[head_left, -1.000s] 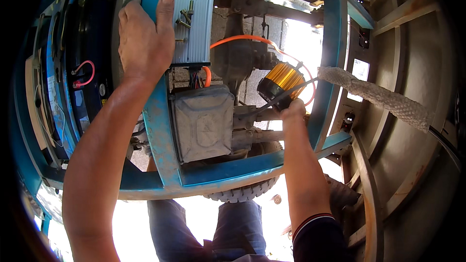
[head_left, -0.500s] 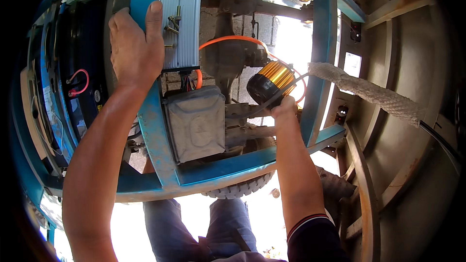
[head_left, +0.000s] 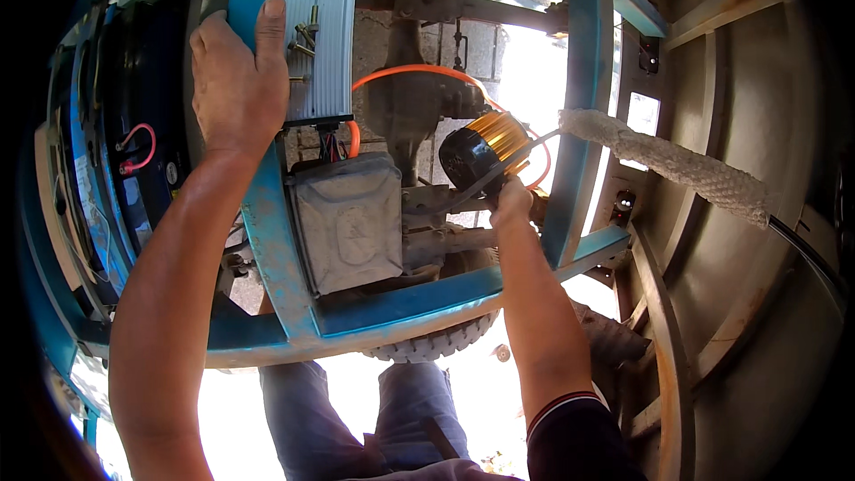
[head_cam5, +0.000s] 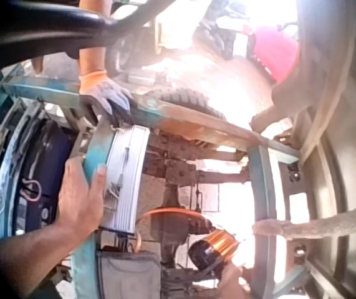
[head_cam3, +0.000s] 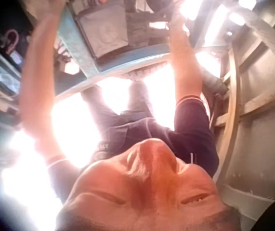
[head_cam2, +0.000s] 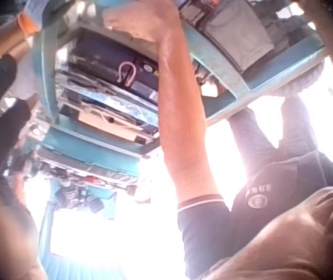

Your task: The person works underneath a blue three-wheeled vehicle, manipulating a yellow cylindrical component and orange wiring. They use a hammer to tap a part of the vehicle's undercarriage and adjust the yellow component with their hands. The person also moves a grey plastic cover and handles a white cloth.

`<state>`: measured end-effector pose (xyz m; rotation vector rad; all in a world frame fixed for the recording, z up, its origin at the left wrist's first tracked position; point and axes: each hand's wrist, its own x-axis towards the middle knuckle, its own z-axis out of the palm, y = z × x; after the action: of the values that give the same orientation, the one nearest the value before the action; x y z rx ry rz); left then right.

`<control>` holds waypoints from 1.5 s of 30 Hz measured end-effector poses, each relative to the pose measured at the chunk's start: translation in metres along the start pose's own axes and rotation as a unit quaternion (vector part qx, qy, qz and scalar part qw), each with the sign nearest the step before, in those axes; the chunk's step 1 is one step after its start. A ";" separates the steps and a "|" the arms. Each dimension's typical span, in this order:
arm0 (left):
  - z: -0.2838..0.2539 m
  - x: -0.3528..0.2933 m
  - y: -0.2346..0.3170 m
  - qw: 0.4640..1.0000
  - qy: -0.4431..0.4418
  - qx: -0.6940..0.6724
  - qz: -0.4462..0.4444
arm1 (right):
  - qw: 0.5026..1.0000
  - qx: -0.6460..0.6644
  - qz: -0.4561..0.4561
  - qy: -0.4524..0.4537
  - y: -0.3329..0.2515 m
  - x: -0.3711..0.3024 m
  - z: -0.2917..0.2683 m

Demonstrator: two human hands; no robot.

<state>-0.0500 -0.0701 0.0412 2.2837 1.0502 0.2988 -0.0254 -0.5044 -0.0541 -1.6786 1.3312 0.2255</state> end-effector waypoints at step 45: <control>0.003 0.002 0.009 1.000 -0.018 -0.018 0.005 | 0.962 -0.114 -0.236 0.082 -0.008 0.245 -0.034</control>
<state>-0.0420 -0.0739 0.0442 2.2544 1.0064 0.2769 0.0639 -0.6922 -0.1891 -2.1963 1.0074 -0.0444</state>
